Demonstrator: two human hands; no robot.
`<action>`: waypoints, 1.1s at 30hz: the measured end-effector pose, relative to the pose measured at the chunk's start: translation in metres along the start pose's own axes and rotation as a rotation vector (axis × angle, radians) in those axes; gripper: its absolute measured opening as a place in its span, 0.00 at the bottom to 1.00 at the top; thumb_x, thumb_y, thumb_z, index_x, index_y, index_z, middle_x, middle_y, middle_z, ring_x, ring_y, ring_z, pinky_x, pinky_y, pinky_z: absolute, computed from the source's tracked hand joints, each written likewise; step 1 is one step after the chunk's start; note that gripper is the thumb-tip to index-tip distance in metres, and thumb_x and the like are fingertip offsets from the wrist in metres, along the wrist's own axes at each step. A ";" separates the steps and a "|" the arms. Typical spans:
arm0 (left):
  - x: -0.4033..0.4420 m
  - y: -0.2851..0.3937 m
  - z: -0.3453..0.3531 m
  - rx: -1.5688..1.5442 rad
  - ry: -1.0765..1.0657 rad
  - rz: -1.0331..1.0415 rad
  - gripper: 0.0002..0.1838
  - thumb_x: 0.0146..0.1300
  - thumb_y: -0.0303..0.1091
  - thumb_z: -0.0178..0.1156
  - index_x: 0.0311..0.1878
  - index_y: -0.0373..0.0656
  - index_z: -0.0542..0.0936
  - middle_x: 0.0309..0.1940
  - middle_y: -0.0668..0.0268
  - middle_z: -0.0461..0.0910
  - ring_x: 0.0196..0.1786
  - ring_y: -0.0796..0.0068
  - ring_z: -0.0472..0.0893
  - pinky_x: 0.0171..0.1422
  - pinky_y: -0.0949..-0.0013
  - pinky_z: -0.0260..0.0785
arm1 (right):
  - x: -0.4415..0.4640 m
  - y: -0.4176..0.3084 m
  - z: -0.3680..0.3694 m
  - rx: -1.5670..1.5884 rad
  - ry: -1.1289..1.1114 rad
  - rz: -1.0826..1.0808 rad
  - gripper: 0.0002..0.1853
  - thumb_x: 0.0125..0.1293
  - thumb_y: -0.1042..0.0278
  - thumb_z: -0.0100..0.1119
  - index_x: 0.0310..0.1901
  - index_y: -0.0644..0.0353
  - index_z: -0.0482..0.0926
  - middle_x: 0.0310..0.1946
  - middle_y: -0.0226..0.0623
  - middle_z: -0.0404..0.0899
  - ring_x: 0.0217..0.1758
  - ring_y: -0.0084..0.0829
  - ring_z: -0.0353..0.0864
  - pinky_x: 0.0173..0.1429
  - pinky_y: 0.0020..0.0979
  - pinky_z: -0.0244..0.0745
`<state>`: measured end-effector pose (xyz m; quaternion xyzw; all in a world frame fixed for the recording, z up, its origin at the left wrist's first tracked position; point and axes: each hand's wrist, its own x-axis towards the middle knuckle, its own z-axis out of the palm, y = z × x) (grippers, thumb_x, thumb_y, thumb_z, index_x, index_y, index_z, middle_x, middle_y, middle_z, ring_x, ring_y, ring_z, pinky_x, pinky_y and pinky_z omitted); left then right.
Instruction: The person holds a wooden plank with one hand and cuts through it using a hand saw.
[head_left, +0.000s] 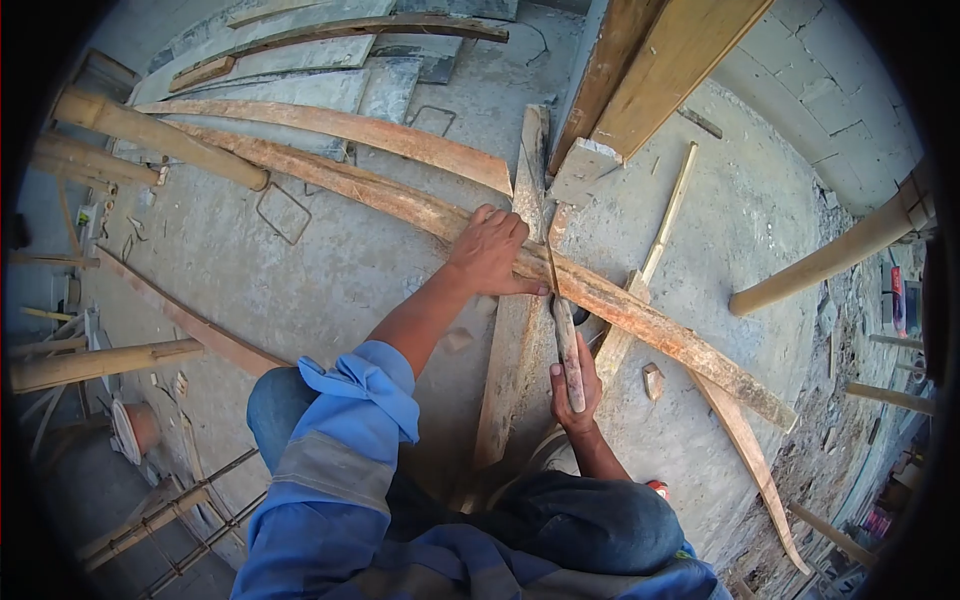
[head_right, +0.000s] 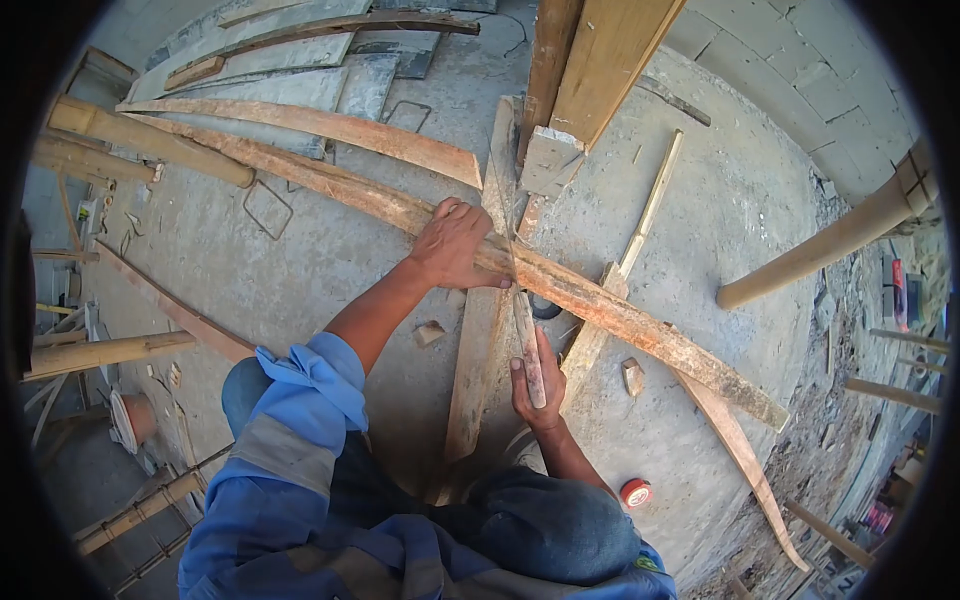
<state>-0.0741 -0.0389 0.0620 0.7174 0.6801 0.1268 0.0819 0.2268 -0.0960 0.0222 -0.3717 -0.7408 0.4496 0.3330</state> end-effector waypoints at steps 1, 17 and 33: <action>0.001 -0.001 0.003 -0.017 -0.012 -0.025 0.46 0.57 0.76 0.66 0.53 0.35 0.79 0.49 0.52 0.80 0.61 0.54 0.77 0.81 0.49 0.53 | 0.001 -0.002 0.000 -0.002 0.008 -0.013 0.33 0.72 0.76 0.64 0.76 0.75 0.67 0.65 0.62 0.81 0.67 0.49 0.85 0.71 0.39 0.78; 0.007 -0.005 0.019 0.014 0.030 -0.040 0.45 0.67 0.78 0.55 0.50 0.35 0.80 0.46 0.52 0.82 0.57 0.55 0.79 0.79 0.46 0.51 | 0.015 -0.017 -0.006 0.046 0.027 0.031 0.32 0.74 0.73 0.65 0.77 0.72 0.67 0.63 0.59 0.83 0.67 0.44 0.86 0.69 0.37 0.78; 0.011 -0.003 0.022 0.042 0.024 -0.030 0.41 0.67 0.76 0.57 0.45 0.37 0.80 0.44 0.55 0.79 0.56 0.55 0.78 0.85 0.38 0.44 | -0.010 -0.027 -0.026 -0.007 0.022 0.032 0.33 0.72 0.73 0.67 0.77 0.68 0.69 0.52 0.56 0.89 0.49 0.40 0.93 0.53 0.34 0.84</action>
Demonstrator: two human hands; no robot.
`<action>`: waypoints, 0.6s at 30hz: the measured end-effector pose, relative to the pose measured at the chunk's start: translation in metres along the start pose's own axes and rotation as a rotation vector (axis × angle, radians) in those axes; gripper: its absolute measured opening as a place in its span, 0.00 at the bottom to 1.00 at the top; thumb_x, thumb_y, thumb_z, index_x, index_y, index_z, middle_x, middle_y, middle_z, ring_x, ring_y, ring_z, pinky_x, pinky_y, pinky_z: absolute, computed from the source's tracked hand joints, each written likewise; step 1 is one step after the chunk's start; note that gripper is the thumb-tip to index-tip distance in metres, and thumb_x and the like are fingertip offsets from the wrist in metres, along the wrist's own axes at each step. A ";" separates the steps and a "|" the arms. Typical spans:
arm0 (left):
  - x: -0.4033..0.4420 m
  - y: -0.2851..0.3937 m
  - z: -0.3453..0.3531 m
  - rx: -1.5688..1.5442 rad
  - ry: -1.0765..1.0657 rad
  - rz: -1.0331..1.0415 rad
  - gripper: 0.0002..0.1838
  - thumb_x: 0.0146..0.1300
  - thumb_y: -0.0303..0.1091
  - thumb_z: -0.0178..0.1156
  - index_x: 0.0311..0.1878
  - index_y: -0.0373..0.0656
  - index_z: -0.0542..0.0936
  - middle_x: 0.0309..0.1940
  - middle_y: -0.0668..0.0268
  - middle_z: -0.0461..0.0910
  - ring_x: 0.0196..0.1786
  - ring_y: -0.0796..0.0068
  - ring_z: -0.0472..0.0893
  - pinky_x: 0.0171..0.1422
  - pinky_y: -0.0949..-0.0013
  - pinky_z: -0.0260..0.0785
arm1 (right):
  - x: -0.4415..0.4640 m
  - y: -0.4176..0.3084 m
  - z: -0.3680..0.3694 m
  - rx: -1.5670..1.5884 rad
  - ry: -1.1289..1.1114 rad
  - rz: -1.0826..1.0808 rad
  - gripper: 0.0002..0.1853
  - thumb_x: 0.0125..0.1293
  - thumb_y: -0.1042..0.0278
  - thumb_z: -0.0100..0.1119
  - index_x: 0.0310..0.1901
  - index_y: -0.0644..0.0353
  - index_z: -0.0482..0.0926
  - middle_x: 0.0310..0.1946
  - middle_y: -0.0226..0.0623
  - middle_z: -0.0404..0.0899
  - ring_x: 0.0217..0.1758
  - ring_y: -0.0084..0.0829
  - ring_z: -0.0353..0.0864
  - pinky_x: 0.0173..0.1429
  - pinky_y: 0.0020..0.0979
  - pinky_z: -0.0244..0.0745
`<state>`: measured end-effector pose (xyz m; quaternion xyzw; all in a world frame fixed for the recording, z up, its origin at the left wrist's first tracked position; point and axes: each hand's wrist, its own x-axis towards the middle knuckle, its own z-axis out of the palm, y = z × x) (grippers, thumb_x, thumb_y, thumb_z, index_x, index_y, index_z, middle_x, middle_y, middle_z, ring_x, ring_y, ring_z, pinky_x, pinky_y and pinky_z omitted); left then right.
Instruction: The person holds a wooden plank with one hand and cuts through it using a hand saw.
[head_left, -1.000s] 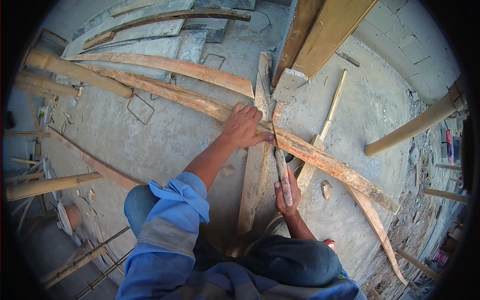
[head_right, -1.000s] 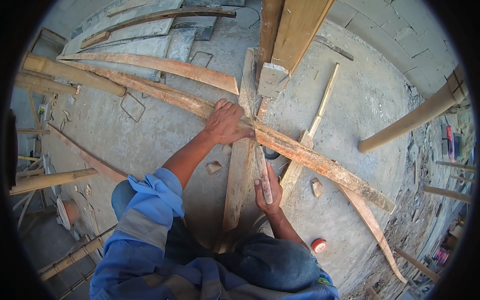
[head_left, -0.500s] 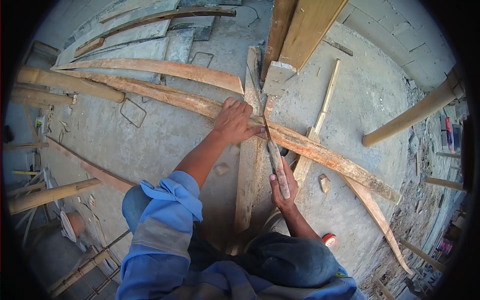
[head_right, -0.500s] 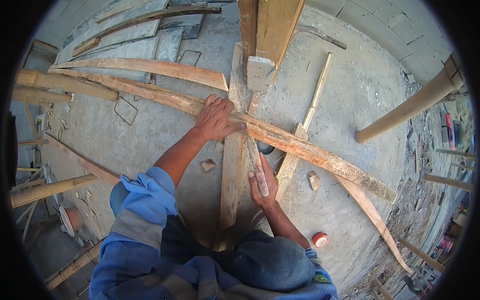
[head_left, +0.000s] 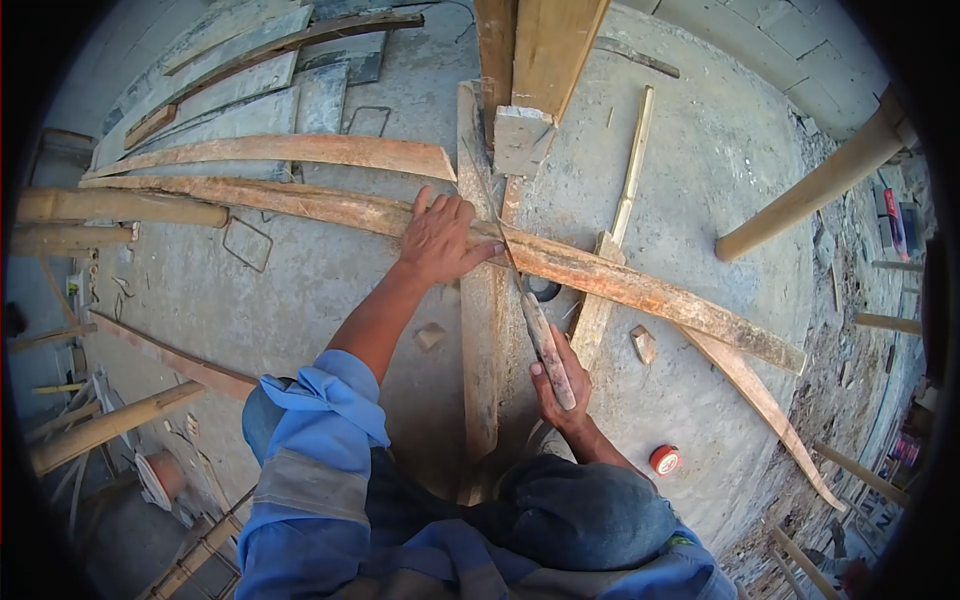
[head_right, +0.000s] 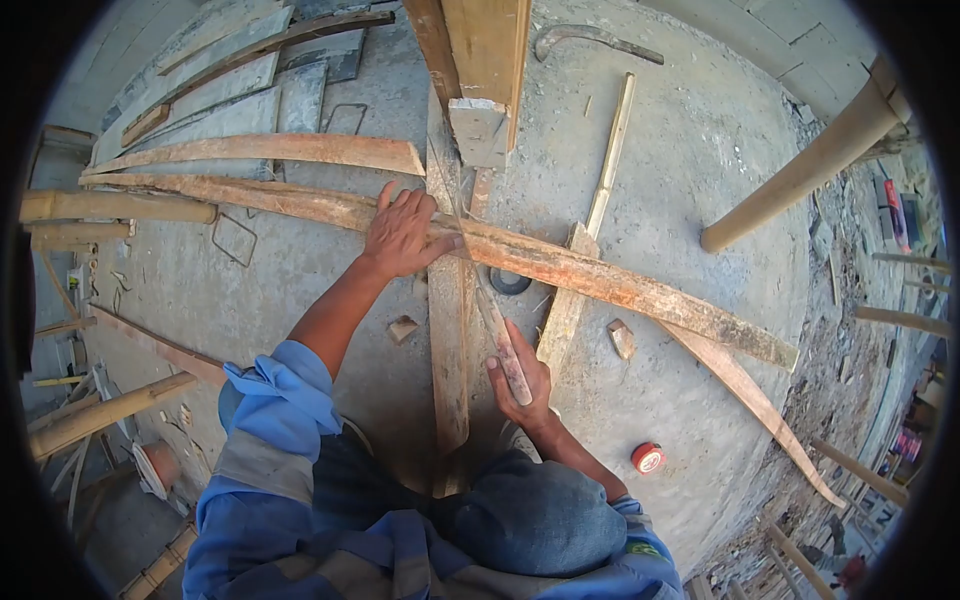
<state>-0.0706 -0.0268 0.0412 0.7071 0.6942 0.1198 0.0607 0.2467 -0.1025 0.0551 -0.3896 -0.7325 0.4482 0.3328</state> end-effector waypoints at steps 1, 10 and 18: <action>0.000 0.001 0.001 0.009 -0.003 0.001 0.41 0.67 0.76 0.57 0.45 0.37 0.80 0.45 0.54 0.79 0.56 0.55 0.78 0.85 0.38 0.43 | -0.005 0.000 -0.004 0.011 -0.009 0.026 0.33 0.72 0.73 0.67 0.77 0.68 0.69 0.52 0.56 0.89 0.50 0.40 0.93 0.53 0.34 0.84; 0.001 0.003 0.003 0.026 -0.038 -0.029 0.42 0.68 0.78 0.54 0.48 0.38 0.78 0.45 0.55 0.78 0.59 0.55 0.77 0.87 0.37 0.38 | 0.028 -0.002 0.016 0.140 0.006 0.070 0.32 0.76 0.69 0.65 0.78 0.68 0.68 0.64 0.54 0.83 0.65 0.41 0.85 0.67 0.35 0.78; -0.003 0.002 0.004 0.014 -0.007 -0.023 0.43 0.68 0.79 0.52 0.48 0.38 0.79 0.45 0.55 0.78 0.57 0.55 0.77 0.87 0.35 0.36 | -0.006 -0.006 -0.005 0.155 -0.060 0.162 0.32 0.77 0.67 0.65 0.78 0.68 0.68 0.67 0.54 0.81 0.70 0.40 0.82 0.72 0.36 0.74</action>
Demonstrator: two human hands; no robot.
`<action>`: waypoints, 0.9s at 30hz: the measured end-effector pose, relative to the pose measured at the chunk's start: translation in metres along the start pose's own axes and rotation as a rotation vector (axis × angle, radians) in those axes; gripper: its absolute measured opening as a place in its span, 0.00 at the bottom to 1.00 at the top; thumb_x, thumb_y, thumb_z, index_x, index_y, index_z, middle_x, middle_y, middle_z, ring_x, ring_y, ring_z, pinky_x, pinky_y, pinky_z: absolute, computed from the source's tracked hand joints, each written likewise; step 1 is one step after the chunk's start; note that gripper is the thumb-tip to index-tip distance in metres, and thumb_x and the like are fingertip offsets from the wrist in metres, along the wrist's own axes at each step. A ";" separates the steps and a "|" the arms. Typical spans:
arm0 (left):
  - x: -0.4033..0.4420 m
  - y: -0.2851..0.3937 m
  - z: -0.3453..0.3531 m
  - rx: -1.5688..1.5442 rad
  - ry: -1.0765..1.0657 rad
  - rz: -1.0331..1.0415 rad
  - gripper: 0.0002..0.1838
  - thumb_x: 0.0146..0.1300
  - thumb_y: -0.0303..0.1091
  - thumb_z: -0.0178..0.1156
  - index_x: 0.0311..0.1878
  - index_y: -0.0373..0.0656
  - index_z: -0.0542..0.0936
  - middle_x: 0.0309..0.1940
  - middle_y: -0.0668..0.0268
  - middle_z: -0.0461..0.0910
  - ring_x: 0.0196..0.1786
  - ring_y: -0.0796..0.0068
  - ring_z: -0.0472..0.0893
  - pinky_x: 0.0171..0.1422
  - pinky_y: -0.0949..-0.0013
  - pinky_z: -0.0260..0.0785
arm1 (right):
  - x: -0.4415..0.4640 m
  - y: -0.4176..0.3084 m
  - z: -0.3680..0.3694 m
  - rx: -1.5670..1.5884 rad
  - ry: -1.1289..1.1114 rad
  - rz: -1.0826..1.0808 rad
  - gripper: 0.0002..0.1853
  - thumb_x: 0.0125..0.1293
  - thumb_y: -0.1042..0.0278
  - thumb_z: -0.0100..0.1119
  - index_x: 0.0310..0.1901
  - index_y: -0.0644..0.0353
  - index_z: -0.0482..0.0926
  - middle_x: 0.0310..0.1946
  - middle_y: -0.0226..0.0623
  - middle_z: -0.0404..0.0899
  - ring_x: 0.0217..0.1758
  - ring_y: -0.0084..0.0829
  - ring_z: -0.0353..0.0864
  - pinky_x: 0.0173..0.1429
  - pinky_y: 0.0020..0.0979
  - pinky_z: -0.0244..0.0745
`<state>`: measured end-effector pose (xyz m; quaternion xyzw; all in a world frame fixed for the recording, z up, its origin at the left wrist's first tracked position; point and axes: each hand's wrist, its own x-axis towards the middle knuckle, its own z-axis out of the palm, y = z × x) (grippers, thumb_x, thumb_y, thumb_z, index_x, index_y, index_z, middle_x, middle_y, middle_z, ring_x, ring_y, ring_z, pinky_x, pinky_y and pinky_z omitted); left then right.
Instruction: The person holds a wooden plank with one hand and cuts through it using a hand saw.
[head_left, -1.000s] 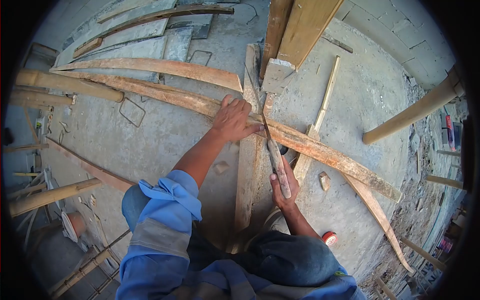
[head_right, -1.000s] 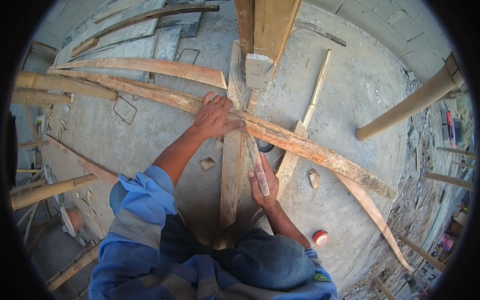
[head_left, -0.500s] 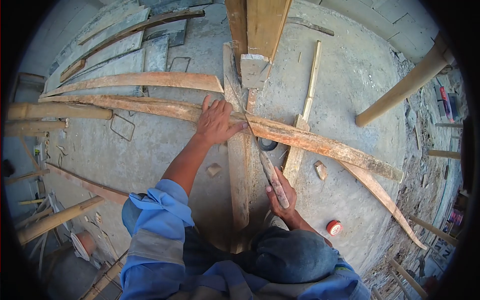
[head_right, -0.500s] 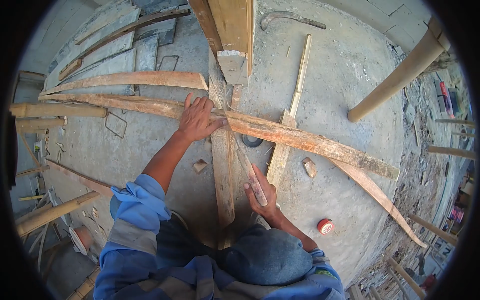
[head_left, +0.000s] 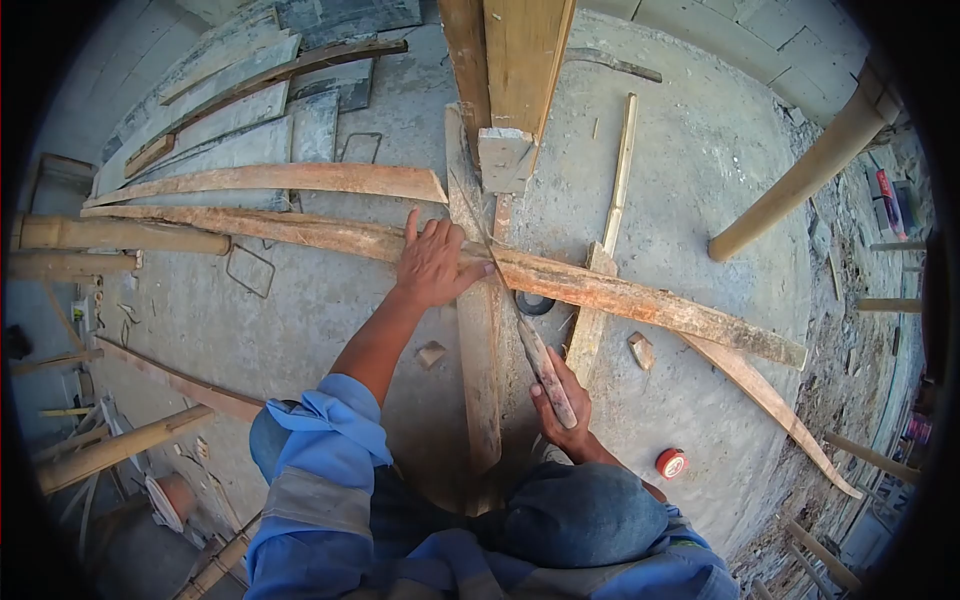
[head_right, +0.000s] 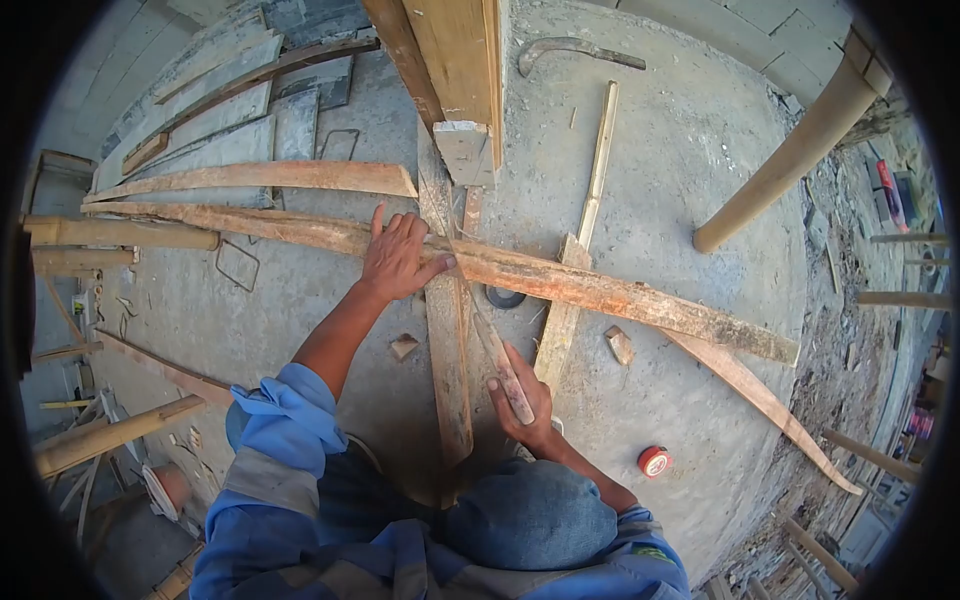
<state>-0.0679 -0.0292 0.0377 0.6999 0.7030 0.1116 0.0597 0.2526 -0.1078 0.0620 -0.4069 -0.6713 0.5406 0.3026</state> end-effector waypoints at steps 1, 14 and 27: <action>-0.001 0.001 0.001 0.002 -0.005 0.001 0.43 0.68 0.79 0.53 0.48 0.38 0.79 0.45 0.55 0.78 0.57 0.55 0.77 0.87 0.35 0.35 | -0.001 -0.003 -0.001 -0.007 0.000 0.007 0.32 0.77 0.68 0.65 0.78 0.68 0.68 0.67 0.55 0.81 0.70 0.40 0.82 0.72 0.36 0.75; -0.004 0.003 -0.004 0.035 -0.024 -0.021 0.41 0.68 0.77 0.55 0.49 0.38 0.78 0.45 0.56 0.76 0.59 0.55 0.77 0.87 0.33 0.33 | 0.003 0.004 0.001 0.005 -0.001 -0.041 0.32 0.76 0.70 0.65 0.77 0.68 0.69 0.64 0.55 0.83 0.67 0.41 0.85 0.69 0.35 0.77; -0.008 0.004 0.003 0.052 0.066 0.018 0.40 0.66 0.76 0.57 0.48 0.39 0.78 0.43 0.57 0.75 0.56 0.55 0.76 0.87 0.34 0.32 | -0.009 0.005 -0.004 -0.085 -0.055 -0.088 0.32 0.74 0.72 0.66 0.76 0.69 0.68 0.59 0.58 0.86 0.59 0.45 0.90 0.61 0.37 0.83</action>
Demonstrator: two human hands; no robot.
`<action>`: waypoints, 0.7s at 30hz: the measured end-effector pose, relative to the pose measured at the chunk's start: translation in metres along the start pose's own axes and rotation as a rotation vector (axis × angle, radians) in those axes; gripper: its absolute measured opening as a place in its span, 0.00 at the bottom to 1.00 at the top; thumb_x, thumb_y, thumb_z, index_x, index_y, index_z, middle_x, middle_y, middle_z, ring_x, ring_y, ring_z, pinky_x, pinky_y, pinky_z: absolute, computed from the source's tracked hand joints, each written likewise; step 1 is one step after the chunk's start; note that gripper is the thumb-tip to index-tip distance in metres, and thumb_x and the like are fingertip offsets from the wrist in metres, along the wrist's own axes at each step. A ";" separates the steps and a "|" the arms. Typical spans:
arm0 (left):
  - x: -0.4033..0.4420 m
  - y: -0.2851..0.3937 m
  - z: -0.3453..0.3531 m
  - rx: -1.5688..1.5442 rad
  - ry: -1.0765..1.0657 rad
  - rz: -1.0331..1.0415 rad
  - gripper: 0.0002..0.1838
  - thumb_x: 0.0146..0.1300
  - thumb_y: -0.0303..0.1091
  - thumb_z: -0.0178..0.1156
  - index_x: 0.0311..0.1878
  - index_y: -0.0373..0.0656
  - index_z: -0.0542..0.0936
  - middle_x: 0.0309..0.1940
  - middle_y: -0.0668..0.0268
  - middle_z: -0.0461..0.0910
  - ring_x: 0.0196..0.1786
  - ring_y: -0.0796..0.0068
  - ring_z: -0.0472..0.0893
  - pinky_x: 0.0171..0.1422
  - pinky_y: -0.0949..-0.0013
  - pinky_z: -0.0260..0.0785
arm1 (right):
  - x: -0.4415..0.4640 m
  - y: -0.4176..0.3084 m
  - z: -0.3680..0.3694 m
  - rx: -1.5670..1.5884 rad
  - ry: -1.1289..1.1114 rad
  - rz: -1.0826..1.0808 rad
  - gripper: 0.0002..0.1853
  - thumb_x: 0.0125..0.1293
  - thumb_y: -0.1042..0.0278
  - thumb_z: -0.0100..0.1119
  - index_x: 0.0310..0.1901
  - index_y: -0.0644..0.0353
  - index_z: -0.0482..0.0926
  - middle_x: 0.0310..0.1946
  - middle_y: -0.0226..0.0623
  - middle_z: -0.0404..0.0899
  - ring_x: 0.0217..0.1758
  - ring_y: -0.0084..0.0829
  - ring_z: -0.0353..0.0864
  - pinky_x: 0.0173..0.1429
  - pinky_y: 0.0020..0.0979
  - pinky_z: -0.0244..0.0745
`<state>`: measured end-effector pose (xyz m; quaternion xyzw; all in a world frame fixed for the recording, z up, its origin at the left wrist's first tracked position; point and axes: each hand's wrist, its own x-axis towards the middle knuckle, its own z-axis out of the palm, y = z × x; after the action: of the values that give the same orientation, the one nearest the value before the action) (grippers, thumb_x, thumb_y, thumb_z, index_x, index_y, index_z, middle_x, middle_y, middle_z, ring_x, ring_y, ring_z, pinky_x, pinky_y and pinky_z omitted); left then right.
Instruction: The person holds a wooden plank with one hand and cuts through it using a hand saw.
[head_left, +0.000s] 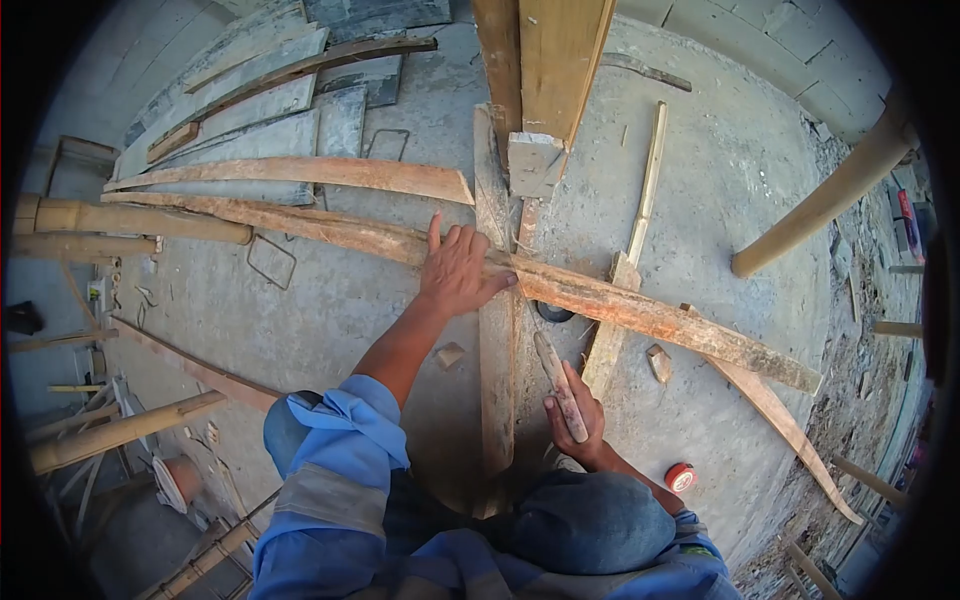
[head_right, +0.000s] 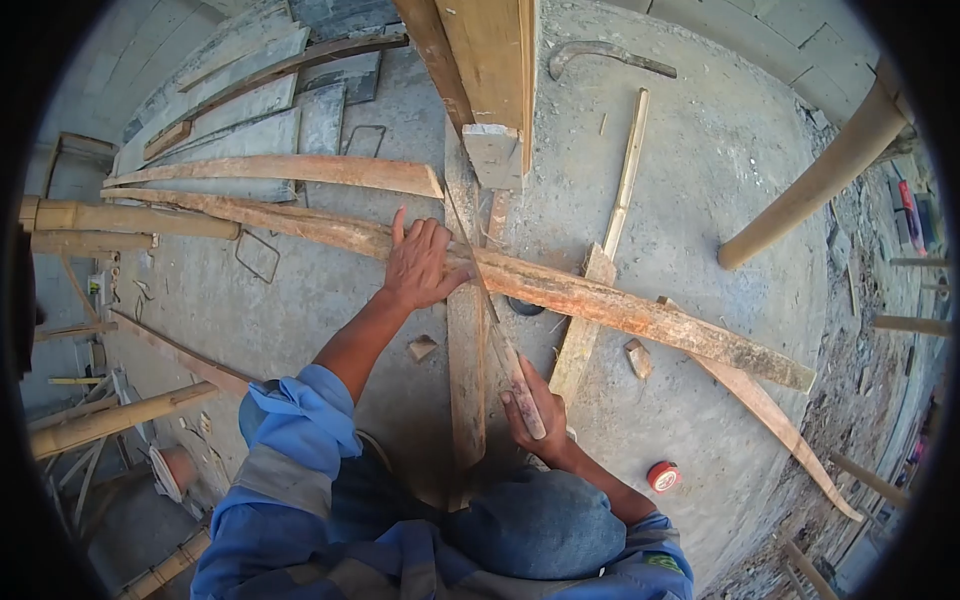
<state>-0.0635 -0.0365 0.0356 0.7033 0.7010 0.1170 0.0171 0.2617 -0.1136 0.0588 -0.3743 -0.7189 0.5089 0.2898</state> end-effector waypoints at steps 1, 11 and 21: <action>0.002 0.000 0.000 0.007 0.004 0.005 0.40 0.67 0.76 0.57 0.49 0.39 0.78 0.43 0.57 0.76 0.56 0.56 0.76 0.88 0.34 0.32 | 0.004 0.000 0.004 0.009 -0.004 -0.002 0.32 0.74 0.72 0.66 0.76 0.70 0.68 0.59 0.58 0.86 0.59 0.45 0.90 0.61 0.37 0.83; 0.007 -0.003 -0.006 -0.011 -0.045 0.000 0.36 0.69 0.71 0.56 0.47 0.39 0.77 0.43 0.56 0.75 0.56 0.54 0.77 0.86 0.36 0.40 | 0.017 0.000 0.003 0.037 0.030 0.031 0.32 0.74 0.72 0.66 0.76 0.71 0.68 0.62 0.58 0.83 0.61 0.45 0.89 0.64 0.37 0.81; 0.009 -0.005 0.002 -0.031 0.021 0.016 0.34 0.70 0.68 0.57 0.46 0.38 0.78 0.43 0.54 0.77 0.54 0.52 0.77 0.81 0.42 0.50 | 0.045 -0.001 0.018 -0.033 0.124 -0.070 0.32 0.72 0.73 0.68 0.75 0.70 0.70 0.57 0.59 0.86 0.55 0.47 0.92 0.58 0.36 0.84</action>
<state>-0.0682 -0.0271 0.0342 0.7071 0.6938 0.1352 0.0198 0.2217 -0.0855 0.0560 -0.3847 -0.7203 0.4626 0.3453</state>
